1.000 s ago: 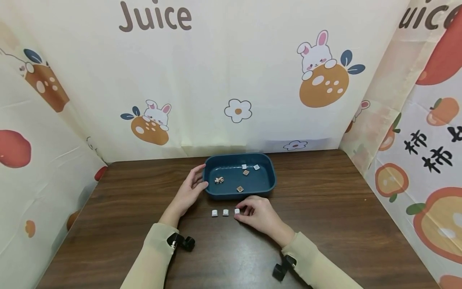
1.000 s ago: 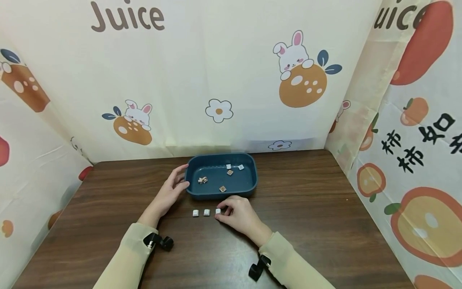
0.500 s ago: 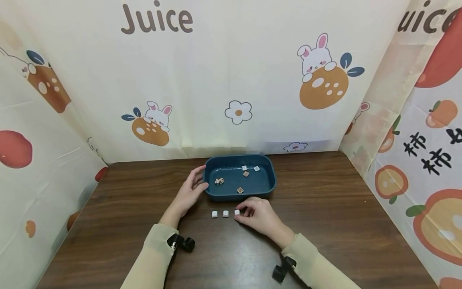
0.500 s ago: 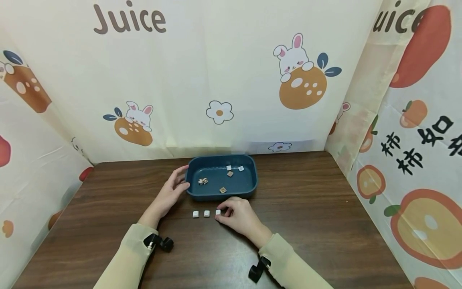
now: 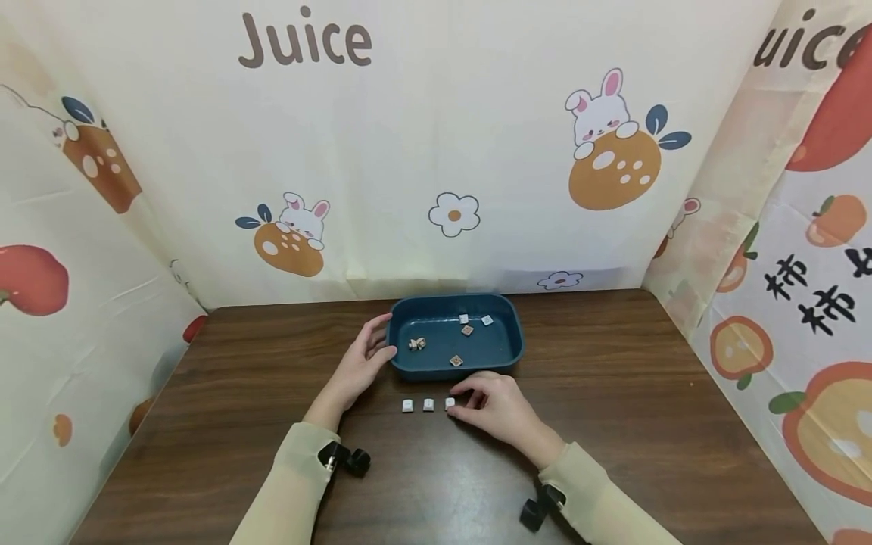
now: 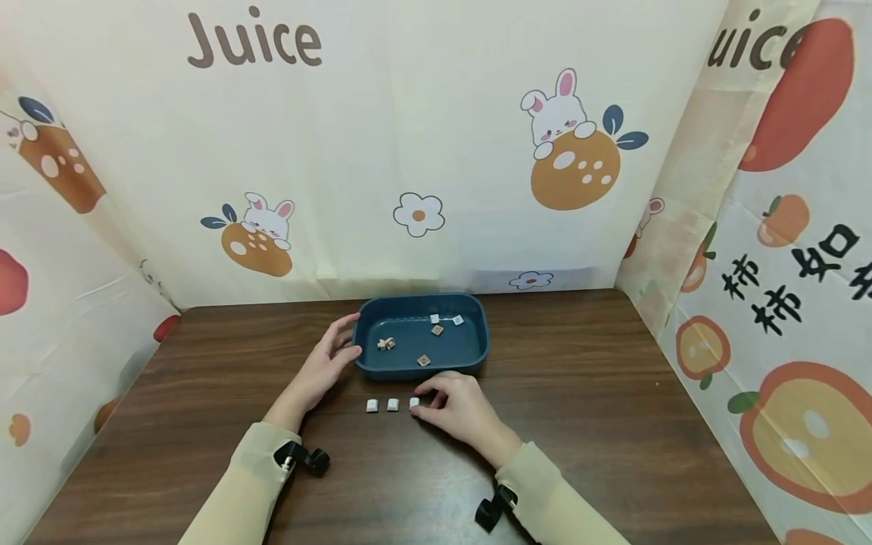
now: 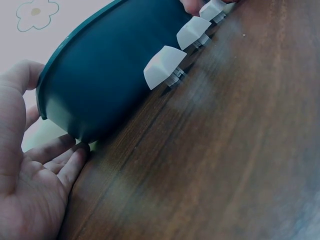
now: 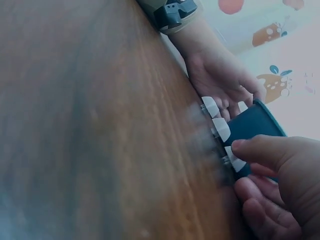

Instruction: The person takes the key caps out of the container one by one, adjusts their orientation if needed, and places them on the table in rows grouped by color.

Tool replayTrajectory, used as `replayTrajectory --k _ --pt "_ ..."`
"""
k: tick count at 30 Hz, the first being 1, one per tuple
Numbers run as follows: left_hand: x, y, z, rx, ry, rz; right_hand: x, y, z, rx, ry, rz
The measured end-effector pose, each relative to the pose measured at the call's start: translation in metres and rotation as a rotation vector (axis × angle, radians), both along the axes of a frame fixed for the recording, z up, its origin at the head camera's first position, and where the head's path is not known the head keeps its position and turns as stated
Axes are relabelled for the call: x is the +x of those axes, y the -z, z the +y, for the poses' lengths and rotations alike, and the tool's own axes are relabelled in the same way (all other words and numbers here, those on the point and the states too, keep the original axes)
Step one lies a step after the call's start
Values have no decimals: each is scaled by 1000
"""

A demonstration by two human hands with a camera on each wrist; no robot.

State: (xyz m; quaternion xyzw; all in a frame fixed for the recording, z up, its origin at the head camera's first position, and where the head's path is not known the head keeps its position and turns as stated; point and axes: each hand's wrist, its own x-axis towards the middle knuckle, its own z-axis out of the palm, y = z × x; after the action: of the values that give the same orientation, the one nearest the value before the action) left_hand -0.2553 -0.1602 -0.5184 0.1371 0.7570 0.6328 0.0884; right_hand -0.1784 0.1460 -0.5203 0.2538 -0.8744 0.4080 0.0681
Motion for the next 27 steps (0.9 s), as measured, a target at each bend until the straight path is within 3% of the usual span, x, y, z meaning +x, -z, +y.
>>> replayTrajectory --k 7,12,17,22,27 --pt "0 0 1 5 -11 -7 5 -19 3 41 68 -90" --pt "1 -1 1 0 -22 -12 7 -31 7 9 77 -170" --pt "1 -1 1 6 -16 -8 3 -47 12 -40 76 -143" --pt "0 0 1 8 -6 8 -16 -67 16 -65 93 -74" --pt "1 0 1 10 -6 3 -52 -74 18 -45 82 -43"
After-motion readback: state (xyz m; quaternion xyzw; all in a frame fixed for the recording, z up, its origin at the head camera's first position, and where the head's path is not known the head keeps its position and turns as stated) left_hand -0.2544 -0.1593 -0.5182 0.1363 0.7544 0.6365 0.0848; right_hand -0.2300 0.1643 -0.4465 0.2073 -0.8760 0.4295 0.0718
